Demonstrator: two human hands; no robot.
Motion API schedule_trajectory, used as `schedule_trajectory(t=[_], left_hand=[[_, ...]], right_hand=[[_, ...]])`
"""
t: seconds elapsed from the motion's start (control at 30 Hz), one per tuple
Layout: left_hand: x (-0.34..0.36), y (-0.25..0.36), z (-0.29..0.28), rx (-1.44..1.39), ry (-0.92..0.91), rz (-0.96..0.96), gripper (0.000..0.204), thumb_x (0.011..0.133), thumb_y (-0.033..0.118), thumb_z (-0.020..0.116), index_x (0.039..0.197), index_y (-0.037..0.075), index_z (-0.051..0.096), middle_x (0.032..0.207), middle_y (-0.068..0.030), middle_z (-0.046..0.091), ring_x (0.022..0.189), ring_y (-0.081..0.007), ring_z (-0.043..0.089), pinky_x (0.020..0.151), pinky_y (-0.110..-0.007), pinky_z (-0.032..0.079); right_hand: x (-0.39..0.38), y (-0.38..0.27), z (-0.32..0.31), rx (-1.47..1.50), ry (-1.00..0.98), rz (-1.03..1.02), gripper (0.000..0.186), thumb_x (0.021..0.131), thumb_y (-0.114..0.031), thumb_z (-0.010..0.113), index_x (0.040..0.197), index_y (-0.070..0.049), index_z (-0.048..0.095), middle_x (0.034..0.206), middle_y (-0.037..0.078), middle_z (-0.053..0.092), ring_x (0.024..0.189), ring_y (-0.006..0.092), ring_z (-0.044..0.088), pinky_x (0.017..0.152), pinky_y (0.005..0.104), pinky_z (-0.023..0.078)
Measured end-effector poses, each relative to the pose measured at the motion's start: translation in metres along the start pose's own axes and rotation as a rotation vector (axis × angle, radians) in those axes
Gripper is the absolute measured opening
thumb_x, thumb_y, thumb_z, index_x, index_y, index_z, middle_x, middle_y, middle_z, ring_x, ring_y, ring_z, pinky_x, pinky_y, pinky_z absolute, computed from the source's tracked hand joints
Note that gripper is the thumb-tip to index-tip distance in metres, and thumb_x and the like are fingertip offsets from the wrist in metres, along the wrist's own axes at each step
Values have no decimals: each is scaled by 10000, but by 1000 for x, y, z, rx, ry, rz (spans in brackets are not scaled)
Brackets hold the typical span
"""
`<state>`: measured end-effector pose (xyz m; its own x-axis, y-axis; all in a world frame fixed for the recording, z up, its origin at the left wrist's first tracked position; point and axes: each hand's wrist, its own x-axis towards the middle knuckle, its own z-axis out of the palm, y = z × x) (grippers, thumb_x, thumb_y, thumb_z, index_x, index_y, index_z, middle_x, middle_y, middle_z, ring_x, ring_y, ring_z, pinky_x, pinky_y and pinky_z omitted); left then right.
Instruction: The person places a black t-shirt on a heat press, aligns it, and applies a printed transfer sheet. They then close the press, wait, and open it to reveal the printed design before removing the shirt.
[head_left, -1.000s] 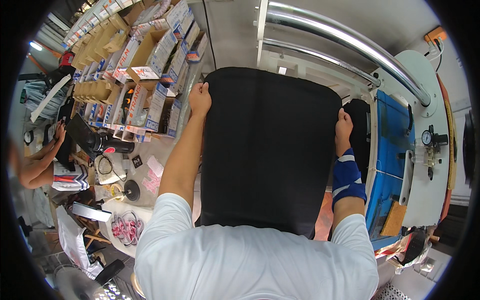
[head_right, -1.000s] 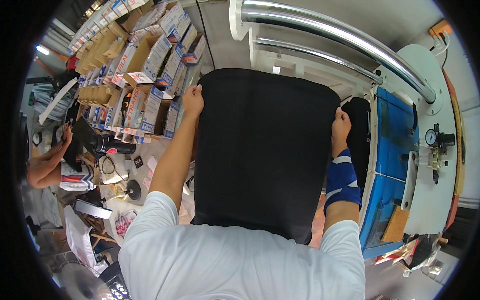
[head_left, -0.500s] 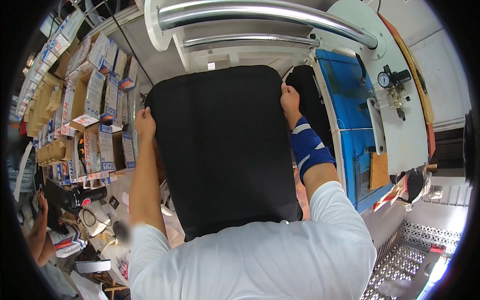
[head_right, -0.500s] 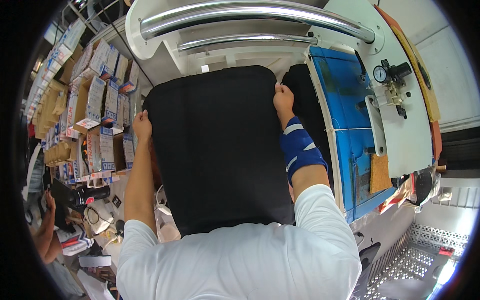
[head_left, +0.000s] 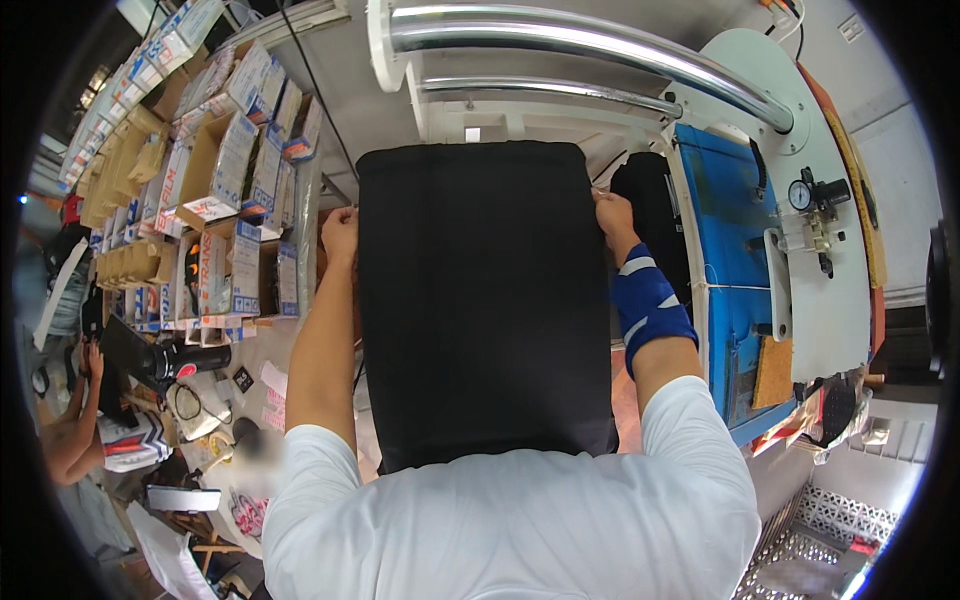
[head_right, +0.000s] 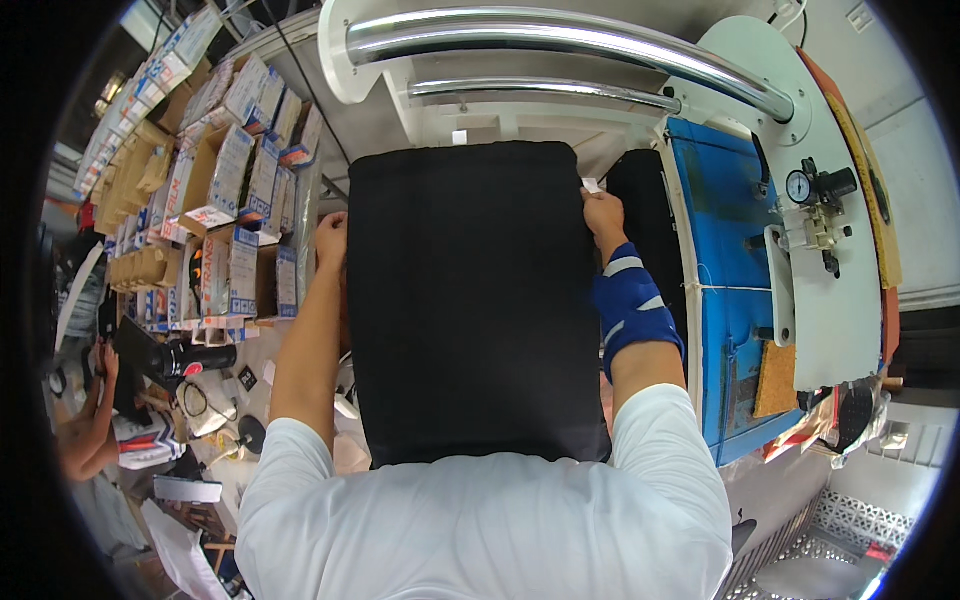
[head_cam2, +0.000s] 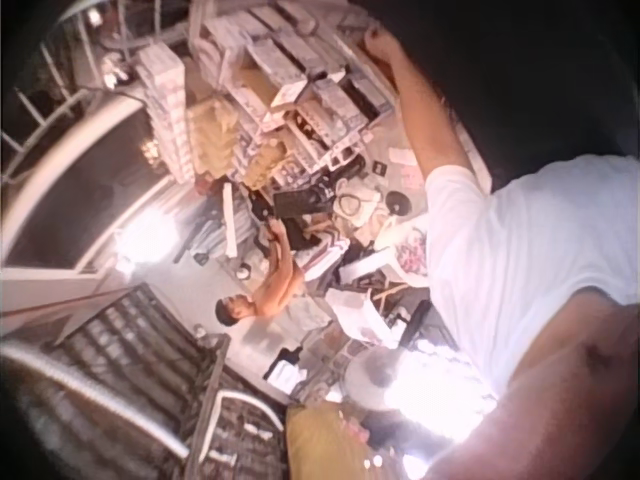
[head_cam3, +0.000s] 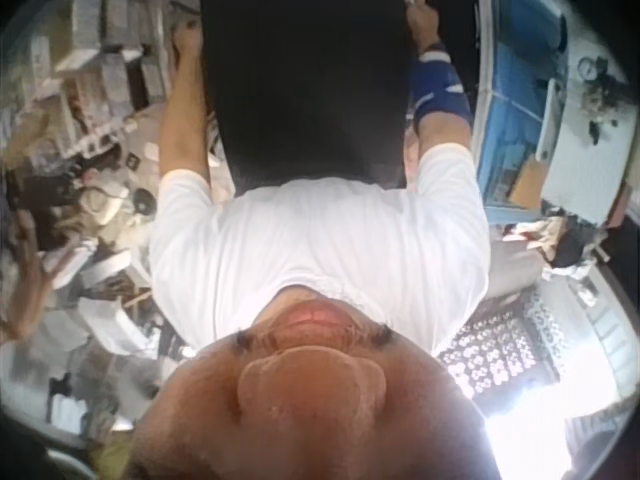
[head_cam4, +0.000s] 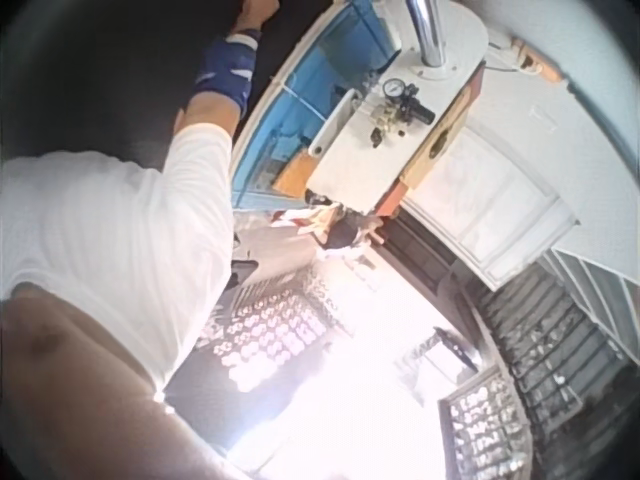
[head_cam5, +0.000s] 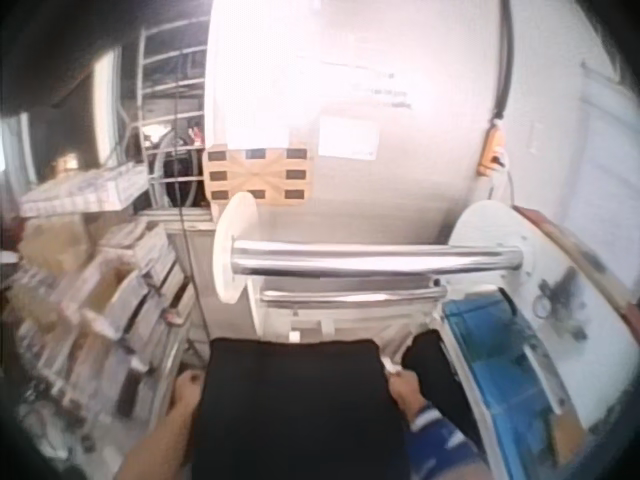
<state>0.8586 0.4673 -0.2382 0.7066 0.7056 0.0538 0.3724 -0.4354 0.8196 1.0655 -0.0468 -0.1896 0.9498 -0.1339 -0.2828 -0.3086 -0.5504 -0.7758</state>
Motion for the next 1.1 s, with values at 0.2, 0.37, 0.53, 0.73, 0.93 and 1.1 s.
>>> schedule_trajectory(t=[0.2,0.37,0.53,0.73,0.93,1.1], left_hand=[[-136,19,-44,-211,-46,-158,461,1112,367,523,1272,-30,694,1265,-215,720,1193,-338,676,1036,-384,487],[-309,8,-127,-352,-307,-457,453,1143,338,484,1249,-43,706,1137,-92,751,1056,-175,673,965,-327,511],[-382,-58,-148,-591,-317,-549,404,1125,358,574,1144,-16,727,1052,-55,757,919,-117,675,841,-271,533],[-388,-37,-162,-870,-277,-700,314,1080,334,667,1022,29,717,941,-21,749,785,-96,676,703,-248,548],[-390,-80,-227,-580,-475,-674,204,1031,299,735,1041,96,714,717,94,560,545,-25,468,490,-204,356],[-392,-63,-222,-827,-538,-582,253,1035,318,721,1101,73,715,856,86,641,759,-46,566,717,-250,467]], right_hand=[[-138,39,-34,-179,180,-407,423,1078,-393,581,1180,-7,722,1228,257,716,1154,433,683,1004,469,520],[-301,86,-76,-124,-104,9,736,1138,-555,372,1359,89,652,1356,255,691,1308,355,630,1106,391,465],[-357,178,-105,490,-254,300,564,1139,-441,485,1411,26,644,1347,177,705,1261,258,651,1078,357,491],[-372,189,-112,859,-316,144,422,1088,-330,635,1359,-8,668,1245,68,729,1128,173,681,1034,314,522],[-353,278,-147,767,-369,150,382,1090,-281,621,1391,-44,627,1271,80,718,1182,205,688,1055,383,560],[-381,238,-140,882,-369,243,263,1081,-225,649,1189,4,722,1159,86,741,1076,181,699,987,329,546]])
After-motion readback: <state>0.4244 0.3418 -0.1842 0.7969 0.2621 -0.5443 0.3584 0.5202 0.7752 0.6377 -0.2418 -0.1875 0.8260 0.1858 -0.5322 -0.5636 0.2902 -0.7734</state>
